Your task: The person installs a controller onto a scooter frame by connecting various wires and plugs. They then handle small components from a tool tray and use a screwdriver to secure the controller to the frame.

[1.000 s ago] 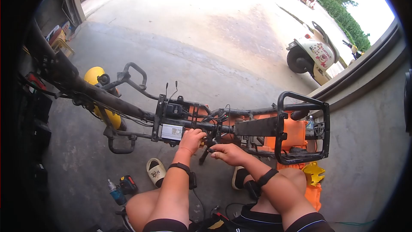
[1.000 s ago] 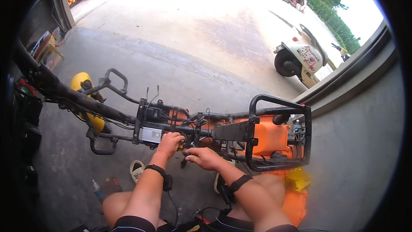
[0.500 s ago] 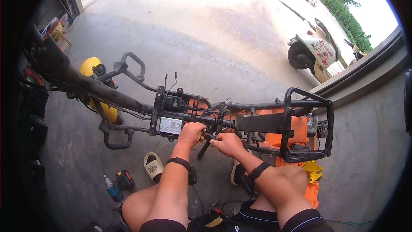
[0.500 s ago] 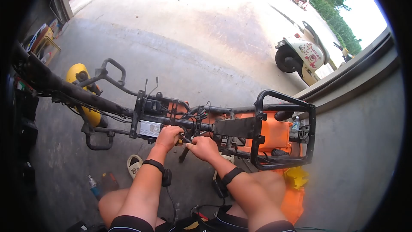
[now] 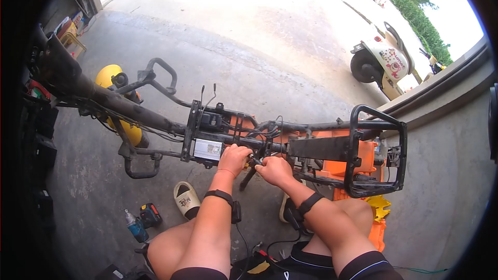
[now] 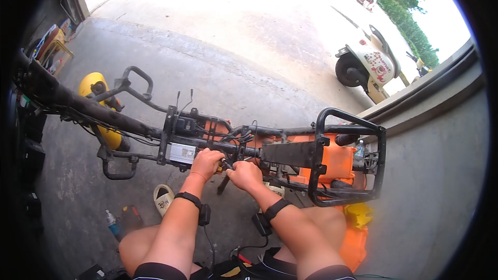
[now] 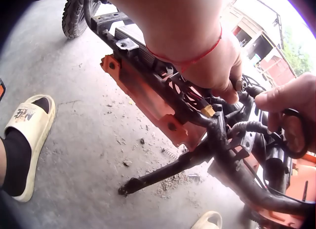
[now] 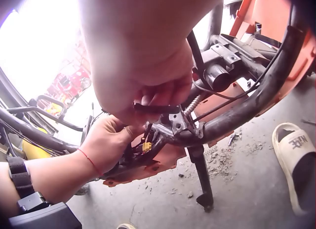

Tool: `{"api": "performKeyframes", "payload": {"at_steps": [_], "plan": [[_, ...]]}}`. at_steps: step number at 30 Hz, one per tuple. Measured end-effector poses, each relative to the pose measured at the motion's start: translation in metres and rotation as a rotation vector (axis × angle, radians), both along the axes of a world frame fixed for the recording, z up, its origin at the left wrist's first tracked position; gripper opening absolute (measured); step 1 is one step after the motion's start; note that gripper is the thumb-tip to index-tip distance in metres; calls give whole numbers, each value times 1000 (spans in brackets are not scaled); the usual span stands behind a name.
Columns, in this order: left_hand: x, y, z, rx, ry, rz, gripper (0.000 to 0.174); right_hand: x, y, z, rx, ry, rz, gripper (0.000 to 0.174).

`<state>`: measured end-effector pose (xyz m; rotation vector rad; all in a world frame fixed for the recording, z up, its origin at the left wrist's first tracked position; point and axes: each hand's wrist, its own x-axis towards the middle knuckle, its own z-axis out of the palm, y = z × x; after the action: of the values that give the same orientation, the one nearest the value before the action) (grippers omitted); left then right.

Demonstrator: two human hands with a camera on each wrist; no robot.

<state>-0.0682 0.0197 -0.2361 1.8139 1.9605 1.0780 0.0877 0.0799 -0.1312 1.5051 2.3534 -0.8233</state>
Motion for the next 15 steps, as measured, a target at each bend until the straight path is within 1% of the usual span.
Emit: {"api": "performKeyframes", "payload": {"at_steps": [2, 6, 11, 15], "plan": [[1, 0, 0, 1, 59, -13, 18, -1, -2, 3, 20, -30, -1, 37], [1, 0, -1, -58, 84, -31, 19, -3, -3, -3, 45, -44, 26, 35], [5, 0, 1, -9, 122, 1, 18, -4, -2, -4, 118, -63, 44, 33], [6, 0, 2, -53, 169, -6, 22, -3, -2, -9, 209, -6, 84, 31]]}}
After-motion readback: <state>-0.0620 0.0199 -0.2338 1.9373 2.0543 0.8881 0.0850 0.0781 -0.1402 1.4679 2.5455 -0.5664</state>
